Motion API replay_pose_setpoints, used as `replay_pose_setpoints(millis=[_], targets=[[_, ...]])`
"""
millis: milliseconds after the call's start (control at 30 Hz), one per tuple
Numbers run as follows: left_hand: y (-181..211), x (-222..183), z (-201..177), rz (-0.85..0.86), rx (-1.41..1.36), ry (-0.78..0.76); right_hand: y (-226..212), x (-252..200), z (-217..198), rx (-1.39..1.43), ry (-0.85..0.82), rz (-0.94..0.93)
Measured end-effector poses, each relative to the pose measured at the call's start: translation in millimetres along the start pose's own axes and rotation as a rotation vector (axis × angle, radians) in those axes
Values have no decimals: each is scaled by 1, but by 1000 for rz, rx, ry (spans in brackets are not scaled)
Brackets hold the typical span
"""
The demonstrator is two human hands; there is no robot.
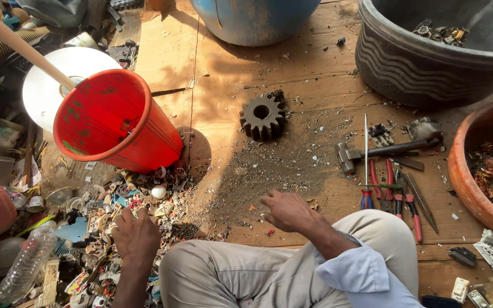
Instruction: The person sits on the ground and uses a hammer to break apart a metal gear-like object. They then use their hands to sort through the resulting debris and other electronic waste, picking out specific components and placing them into a red bucket.
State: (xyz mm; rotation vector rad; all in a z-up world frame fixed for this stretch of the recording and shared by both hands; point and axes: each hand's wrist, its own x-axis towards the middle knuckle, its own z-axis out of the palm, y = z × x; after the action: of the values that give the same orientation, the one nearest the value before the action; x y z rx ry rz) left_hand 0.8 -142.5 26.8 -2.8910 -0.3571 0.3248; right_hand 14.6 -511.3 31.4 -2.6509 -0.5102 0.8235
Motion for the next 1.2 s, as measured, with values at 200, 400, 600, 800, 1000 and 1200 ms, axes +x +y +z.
replay_pose_setpoints(millis=[200,400,600,800,1000,1200], targets=[[123,-9,35,89,-972,169,20,53,20,15,68,-105],[212,16,88,104,-1020,39,87,172,-2,-90,319,73],[205,35,94,68,-1110,98,128,286,-49,-559,380,-22],[210,33,93,74,-1183,-54,107,268,-59,-550,247,68],[202,38,78,3,-1251,-40,62,247,6,-241,414,427],[206,37,90,54,-1230,-29,32,135,74,-261,348,309]])
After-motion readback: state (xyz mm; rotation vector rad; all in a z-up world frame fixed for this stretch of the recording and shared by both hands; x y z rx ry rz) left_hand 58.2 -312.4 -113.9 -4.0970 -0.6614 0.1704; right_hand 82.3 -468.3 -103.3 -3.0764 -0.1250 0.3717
